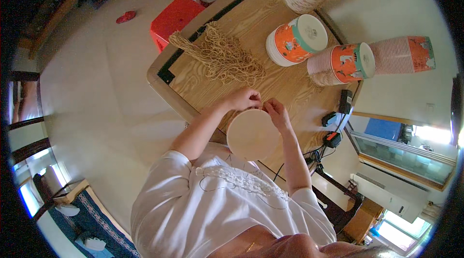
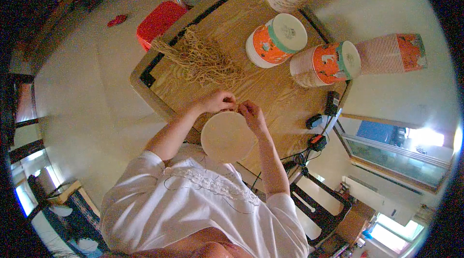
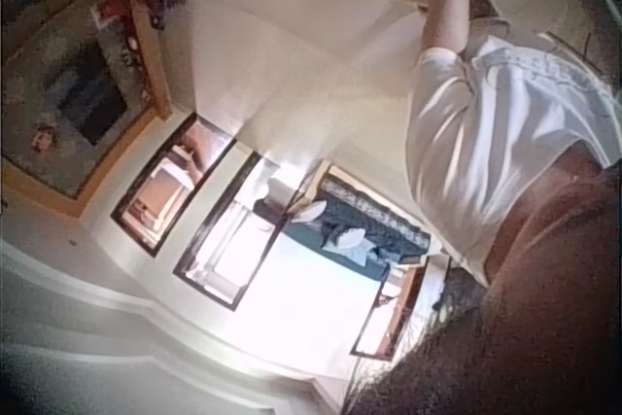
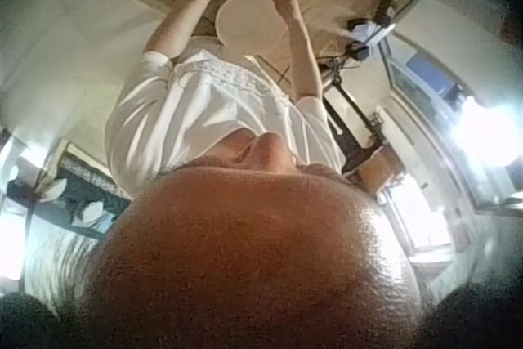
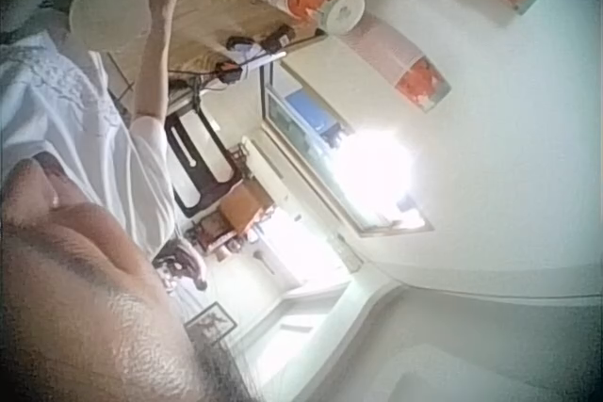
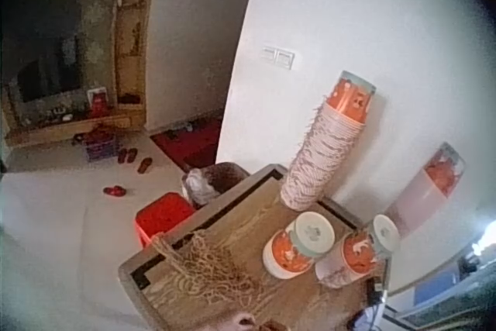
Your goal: Place thin dried noodles or fiber into paper cups and stack them.
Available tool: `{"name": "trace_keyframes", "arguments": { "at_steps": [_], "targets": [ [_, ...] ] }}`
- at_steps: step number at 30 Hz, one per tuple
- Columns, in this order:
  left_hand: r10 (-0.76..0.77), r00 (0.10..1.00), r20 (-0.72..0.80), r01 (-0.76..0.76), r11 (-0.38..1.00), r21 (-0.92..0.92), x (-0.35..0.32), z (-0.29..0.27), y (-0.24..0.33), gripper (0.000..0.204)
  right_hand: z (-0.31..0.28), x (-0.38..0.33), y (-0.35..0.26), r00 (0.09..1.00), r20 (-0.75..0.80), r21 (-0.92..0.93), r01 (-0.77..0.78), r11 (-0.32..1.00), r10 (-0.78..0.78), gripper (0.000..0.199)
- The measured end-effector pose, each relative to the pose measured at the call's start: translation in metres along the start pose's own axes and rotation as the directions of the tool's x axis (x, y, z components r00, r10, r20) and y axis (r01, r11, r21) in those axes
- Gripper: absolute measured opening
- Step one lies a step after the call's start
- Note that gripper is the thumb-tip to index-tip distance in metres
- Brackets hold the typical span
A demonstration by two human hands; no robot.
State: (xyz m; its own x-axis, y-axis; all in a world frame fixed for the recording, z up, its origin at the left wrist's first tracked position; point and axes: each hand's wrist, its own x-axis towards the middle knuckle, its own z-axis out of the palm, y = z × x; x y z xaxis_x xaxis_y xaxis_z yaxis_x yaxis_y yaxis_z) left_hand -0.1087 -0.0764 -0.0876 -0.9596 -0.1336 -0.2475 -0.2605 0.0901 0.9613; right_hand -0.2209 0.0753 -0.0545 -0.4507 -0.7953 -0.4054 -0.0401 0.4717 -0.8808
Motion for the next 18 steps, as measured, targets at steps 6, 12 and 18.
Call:
{"name": "trace_keyframes", "arguments": {
  "at_steps": [6,12,18],
  "targets": [
    [0.160,0.984,-0.079,-0.179,0.900,-0.398,0.002,0.013,-0.015,0.007,-0.001,0.002,0.002,1.000,-0.005,-0.088,0.024,0.996,-0.025,0.016],
    [0.189,0.982,-0.005,-0.189,0.979,-0.072,-0.004,0.003,-0.012,0.009,0.000,0.001,-0.002,0.999,-0.001,-0.095,0.051,0.994,-0.051,0.016],
    [0.281,0.946,-0.163,-0.260,0.955,0.141,-0.010,0.010,-0.001,0.013,0.001,0.003,0.000,0.996,-0.012,-0.072,0.083,0.994,-0.084,0.014]
  ]
}}
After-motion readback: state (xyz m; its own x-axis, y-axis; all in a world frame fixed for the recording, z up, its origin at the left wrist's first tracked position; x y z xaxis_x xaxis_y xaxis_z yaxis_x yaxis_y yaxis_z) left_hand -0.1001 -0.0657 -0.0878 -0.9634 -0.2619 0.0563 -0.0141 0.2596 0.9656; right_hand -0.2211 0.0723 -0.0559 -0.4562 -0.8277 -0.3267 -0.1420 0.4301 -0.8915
